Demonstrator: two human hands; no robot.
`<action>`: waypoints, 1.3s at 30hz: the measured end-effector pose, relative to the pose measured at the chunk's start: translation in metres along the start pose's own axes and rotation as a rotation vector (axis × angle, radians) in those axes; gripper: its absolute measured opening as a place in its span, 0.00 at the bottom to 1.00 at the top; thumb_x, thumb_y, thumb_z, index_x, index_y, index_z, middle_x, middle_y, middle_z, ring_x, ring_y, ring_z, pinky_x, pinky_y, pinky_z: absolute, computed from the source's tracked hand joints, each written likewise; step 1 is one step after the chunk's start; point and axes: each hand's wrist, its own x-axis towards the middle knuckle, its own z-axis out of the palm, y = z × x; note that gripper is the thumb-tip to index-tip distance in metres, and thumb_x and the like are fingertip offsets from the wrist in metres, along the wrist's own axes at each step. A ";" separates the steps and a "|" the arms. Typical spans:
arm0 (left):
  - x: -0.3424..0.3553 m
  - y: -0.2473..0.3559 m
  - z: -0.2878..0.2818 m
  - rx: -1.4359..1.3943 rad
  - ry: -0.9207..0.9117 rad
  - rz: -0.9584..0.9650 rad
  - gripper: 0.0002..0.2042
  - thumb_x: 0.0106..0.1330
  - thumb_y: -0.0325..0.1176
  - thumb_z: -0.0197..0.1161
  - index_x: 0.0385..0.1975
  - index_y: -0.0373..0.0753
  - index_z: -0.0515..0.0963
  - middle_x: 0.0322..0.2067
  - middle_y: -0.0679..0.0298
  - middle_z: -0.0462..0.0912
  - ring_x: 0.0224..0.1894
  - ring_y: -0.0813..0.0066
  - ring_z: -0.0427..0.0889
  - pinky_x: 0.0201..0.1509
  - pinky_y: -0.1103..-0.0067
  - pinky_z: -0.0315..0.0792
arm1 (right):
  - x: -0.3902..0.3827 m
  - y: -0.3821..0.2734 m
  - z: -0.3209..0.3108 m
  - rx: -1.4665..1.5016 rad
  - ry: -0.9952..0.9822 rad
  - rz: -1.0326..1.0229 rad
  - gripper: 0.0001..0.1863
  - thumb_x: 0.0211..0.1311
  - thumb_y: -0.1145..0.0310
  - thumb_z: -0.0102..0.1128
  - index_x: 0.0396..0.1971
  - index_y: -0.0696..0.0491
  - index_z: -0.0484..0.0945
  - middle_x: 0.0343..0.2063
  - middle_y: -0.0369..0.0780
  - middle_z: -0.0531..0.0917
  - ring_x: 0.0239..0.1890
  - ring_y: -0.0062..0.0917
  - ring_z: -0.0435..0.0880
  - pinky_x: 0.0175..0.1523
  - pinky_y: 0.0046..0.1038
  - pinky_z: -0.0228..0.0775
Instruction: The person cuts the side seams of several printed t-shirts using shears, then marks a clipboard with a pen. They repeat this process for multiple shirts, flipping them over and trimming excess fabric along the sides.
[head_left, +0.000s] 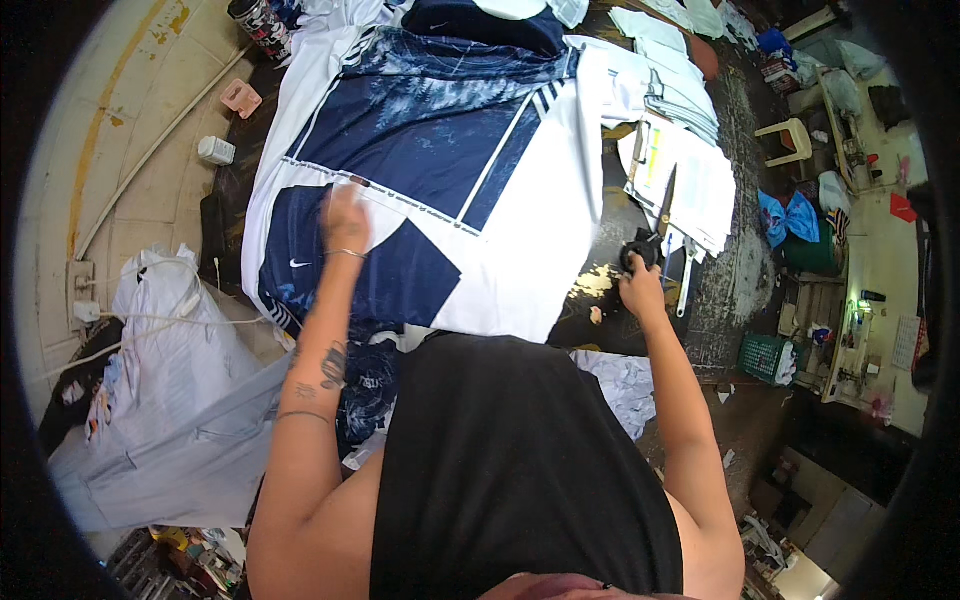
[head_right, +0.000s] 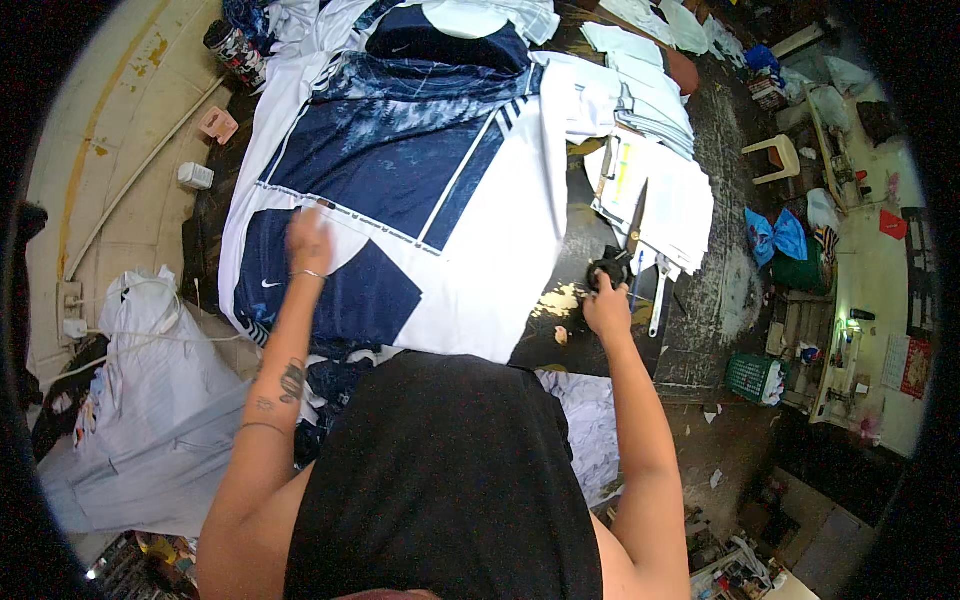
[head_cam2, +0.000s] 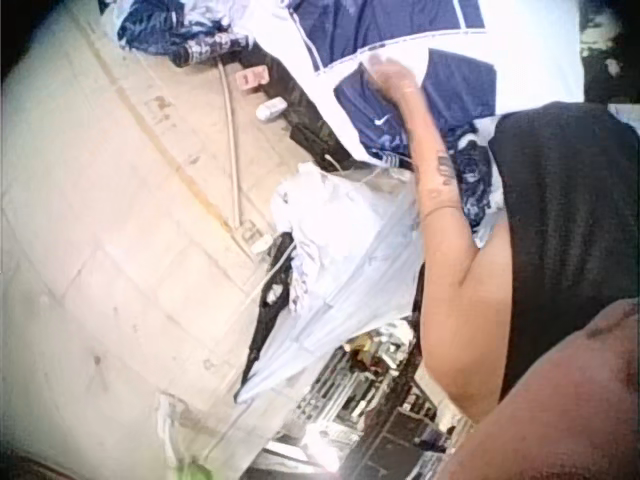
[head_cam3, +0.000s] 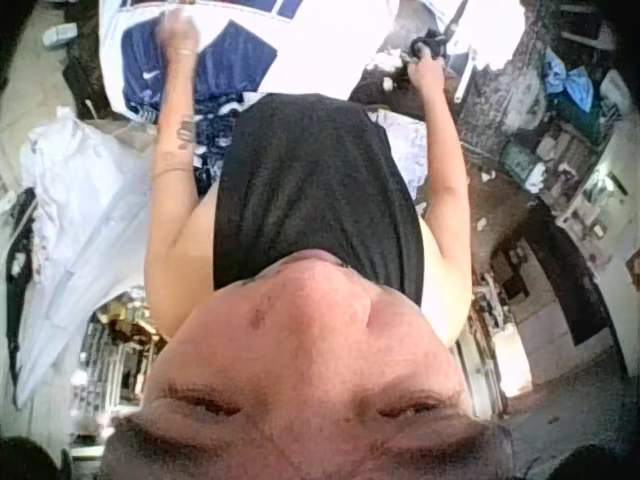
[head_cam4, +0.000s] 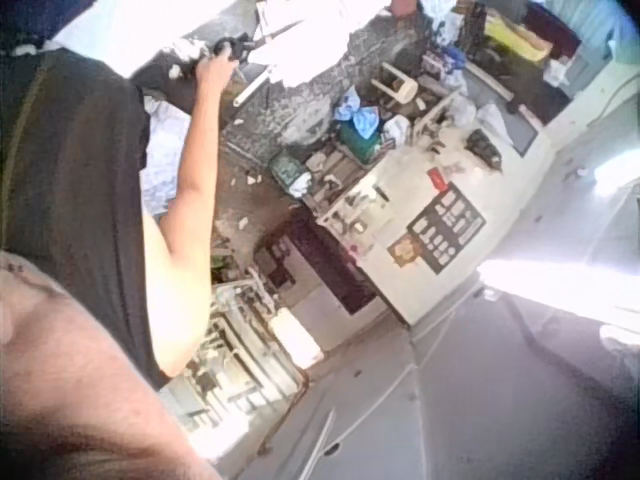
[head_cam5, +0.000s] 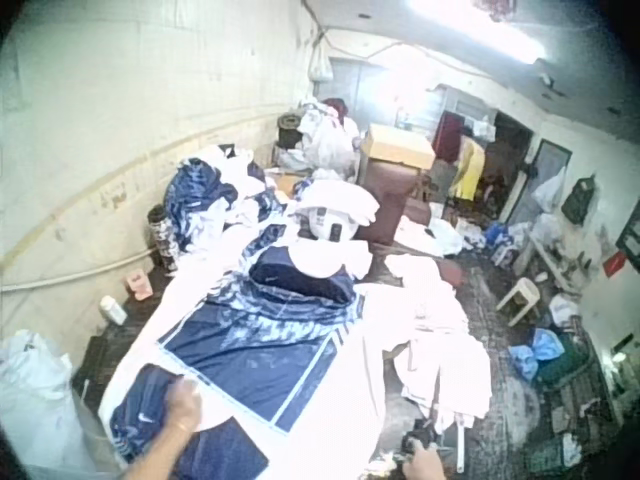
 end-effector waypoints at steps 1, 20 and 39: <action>-0.018 0.044 0.011 -0.334 -0.120 0.099 0.12 0.71 0.30 0.60 0.50 0.32 0.80 0.45 0.46 0.83 0.50 0.48 0.82 0.59 0.62 0.76 | 0.005 0.003 0.000 -0.014 -0.008 0.010 0.31 0.62 0.62 0.65 0.67 0.40 0.71 0.58 0.65 0.72 0.53 0.62 0.80 0.58 0.52 0.78; -0.220 0.248 0.040 -0.471 -0.193 -0.057 0.07 0.65 0.29 0.69 0.41 0.40 0.88 0.34 0.64 0.86 0.41 0.63 0.84 0.53 0.66 0.69 | -0.015 0.127 -0.066 1.703 -1.090 0.070 0.30 0.72 0.49 0.65 0.63 0.53 0.71 0.29 0.36 0.81 0.29 0.27 0.83 0.36 0.27 0.74; -0.248 0.269 0.047 -0.511 -0.120 0.111 0.12 0.55 0.24 0.69 0.39 0.43 0.88 0.53 0.69 0.88 0.52 0.69 0.83 0.59 0.68 0.70 | -0.022 0.003 -0.048 0.321 -0.919 -0.342 0.40 0.46 0.47 0.86 0.52 0.62 0.85 0.30 0.36 0.86 0.31 0.20 0.80 0.39 0.25 0.72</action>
